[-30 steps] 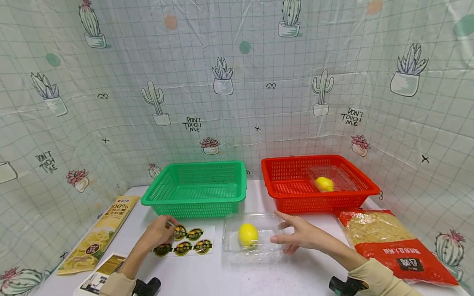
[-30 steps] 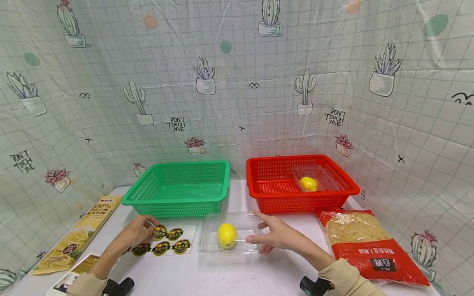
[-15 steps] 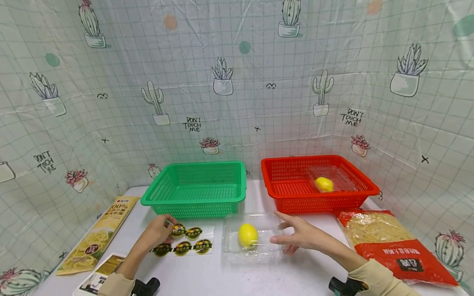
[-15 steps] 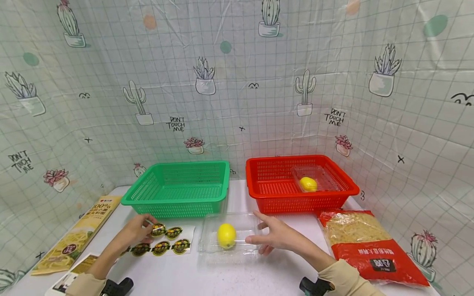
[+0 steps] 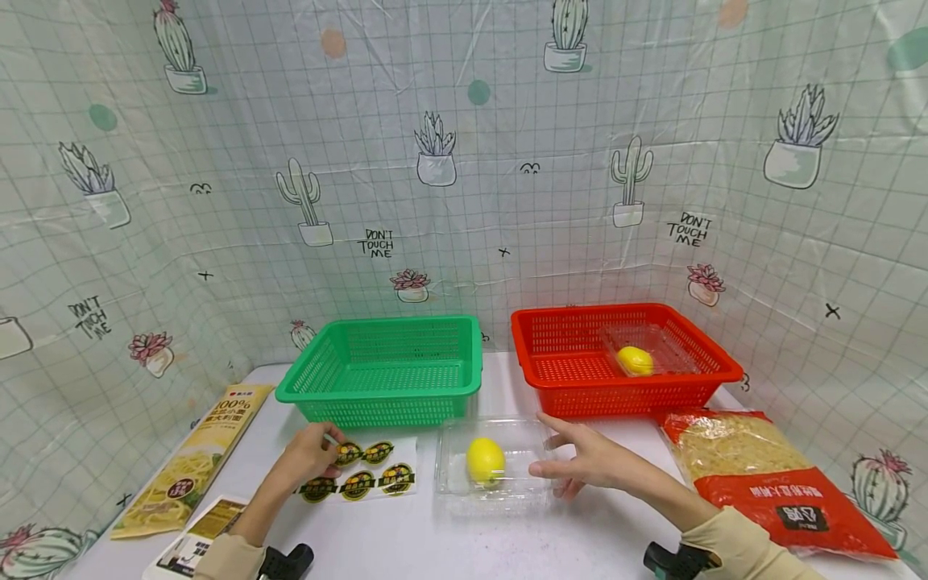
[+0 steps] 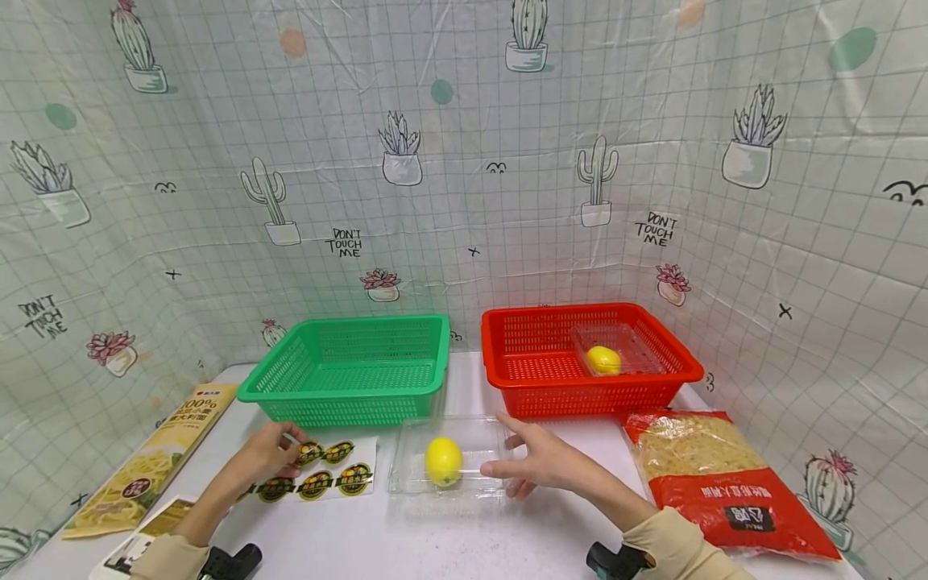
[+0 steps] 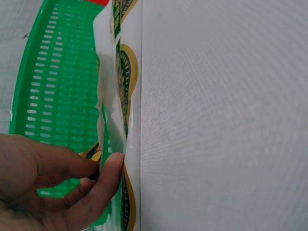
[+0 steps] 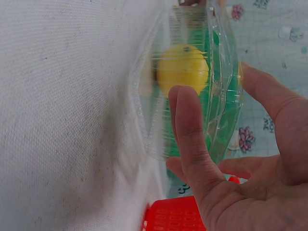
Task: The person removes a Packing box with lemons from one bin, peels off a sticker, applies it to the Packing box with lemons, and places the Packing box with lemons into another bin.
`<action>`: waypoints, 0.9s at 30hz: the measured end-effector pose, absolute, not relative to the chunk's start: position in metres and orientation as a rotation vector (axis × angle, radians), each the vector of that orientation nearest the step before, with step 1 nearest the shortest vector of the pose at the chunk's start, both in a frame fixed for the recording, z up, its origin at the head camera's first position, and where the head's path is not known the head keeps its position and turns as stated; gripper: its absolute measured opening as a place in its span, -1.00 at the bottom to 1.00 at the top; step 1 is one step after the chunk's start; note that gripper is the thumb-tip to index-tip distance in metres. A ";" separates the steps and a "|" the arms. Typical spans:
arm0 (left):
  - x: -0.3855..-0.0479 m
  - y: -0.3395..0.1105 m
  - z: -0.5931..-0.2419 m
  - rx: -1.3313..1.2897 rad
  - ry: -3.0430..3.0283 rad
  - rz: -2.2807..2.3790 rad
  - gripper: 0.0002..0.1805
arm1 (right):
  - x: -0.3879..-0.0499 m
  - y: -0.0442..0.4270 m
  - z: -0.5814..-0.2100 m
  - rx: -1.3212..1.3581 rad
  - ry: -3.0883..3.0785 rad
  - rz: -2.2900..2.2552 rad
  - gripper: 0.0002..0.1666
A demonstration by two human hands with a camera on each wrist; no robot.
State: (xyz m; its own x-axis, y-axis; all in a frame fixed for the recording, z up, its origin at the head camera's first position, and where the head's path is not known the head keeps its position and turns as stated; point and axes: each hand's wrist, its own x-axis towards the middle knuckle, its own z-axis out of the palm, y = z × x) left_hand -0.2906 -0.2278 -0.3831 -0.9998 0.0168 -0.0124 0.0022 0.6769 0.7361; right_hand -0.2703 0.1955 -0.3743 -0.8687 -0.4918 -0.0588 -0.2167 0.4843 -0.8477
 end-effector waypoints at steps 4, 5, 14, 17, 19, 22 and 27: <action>-0.291 -0.227 -0.384 0.019 2.861 1.249 -0.83 | -0.270 0.195 -0.374 -0.596 2.447 -1.321 0.14; -0.291 -0.227 -0.385 0.021 2.863 1.246 -0.84 | -0.271 0.195 -0.374 -0.594 2.449 -1.319 0.14; -0.292 -0.225 -0.387 0.035 2.866 1.255 -0.83 | -0.270 0.195 -0.373 -0.586 2.443 -1.321 0.14; -0.293 -0.225 -0.388 0.034 2.869 1.245 -0.82 | -0.270 0.195 -0.374 -0.579 2.445 -1.319 0.14; -0.293 -0.225 -0.389 0.036 2.878 1.229 -0.82 | -0.271 0.195 -0.374 -0.575 2.449 -1.315 0.14; -0.293 -0.225 -0.390 0.040 2.876 1.225 -0.82 | -0.271 0.195 -0.375 -0.568 2.456 -1.309 0.14; -0.293 -0.226 -0.391 0.035 2.851 1.260 -0.81 | -0.271 0.195 -0.375 -0.573 2.458 -1.308 0.14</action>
State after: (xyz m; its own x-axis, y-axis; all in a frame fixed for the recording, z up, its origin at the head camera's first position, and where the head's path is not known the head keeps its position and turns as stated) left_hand -0.2931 -0.2264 -0.3906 -0.9994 0.0303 -0.0137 0.0103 0.6730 0.7396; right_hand -0.2708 0.1949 -0.3749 -0.8761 -0.4765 -0.0734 -0.2054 0.5066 -0.8374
